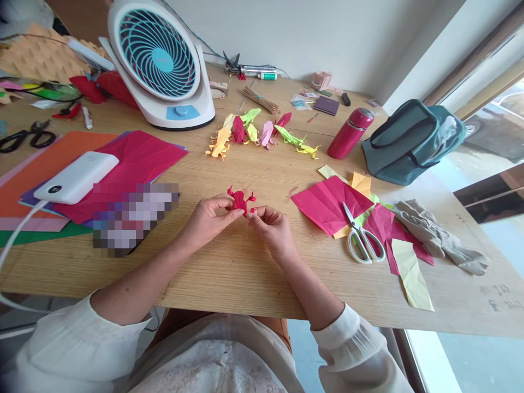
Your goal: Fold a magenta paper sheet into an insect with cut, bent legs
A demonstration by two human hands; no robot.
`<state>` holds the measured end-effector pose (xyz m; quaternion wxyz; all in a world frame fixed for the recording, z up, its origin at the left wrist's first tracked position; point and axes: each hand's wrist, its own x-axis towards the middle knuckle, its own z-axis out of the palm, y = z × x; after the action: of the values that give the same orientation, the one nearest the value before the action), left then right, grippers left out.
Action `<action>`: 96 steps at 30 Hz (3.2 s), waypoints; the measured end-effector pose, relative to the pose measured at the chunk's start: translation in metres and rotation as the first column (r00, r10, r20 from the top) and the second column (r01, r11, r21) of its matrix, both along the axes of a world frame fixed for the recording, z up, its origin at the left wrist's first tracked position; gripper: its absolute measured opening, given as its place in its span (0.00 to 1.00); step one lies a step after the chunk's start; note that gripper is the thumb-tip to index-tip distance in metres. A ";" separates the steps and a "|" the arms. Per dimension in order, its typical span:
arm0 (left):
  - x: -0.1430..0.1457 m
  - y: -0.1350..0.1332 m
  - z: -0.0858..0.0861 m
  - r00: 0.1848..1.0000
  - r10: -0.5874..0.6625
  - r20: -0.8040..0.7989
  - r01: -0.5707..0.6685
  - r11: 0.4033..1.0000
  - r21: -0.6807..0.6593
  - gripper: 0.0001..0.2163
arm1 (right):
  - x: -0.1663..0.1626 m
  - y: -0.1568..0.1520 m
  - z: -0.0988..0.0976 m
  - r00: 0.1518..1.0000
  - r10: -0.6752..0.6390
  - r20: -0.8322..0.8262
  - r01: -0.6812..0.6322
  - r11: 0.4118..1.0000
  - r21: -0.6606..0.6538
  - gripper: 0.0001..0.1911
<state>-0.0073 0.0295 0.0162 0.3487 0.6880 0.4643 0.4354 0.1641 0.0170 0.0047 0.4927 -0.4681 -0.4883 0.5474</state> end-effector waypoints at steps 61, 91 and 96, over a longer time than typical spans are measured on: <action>0.005 -0.002 -0.001 0.998 -0.044 -0.042 0.046 0.998 0.030 0.11 | -0.005 0.004 -0.012 0.990 -0.023 -0.140 0.022 1.000 -0.011 0.20; -0.004 0.001 0.005 0.959 -0.238 -0.153 0.269 0.935 0.230 0.12 | 0.010 0.003 0.011 0.981 0.063 -0.184 -0.095 0.981 -0.170 0.21; -0.006 0.002 0.003 0.917 -0.211 -0.338 0.340 0.856 0.388 0.09 | 0.010 0.000 0.014 0.975 0.131 -0.182 -0.165 0.968 -0.187 0.21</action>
<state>-0.0130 0.0320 0.0192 0.1734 0.8636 0.2947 0.3705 0.1744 0.0175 0.0186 0.4400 -0.4299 -0.4207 0.6668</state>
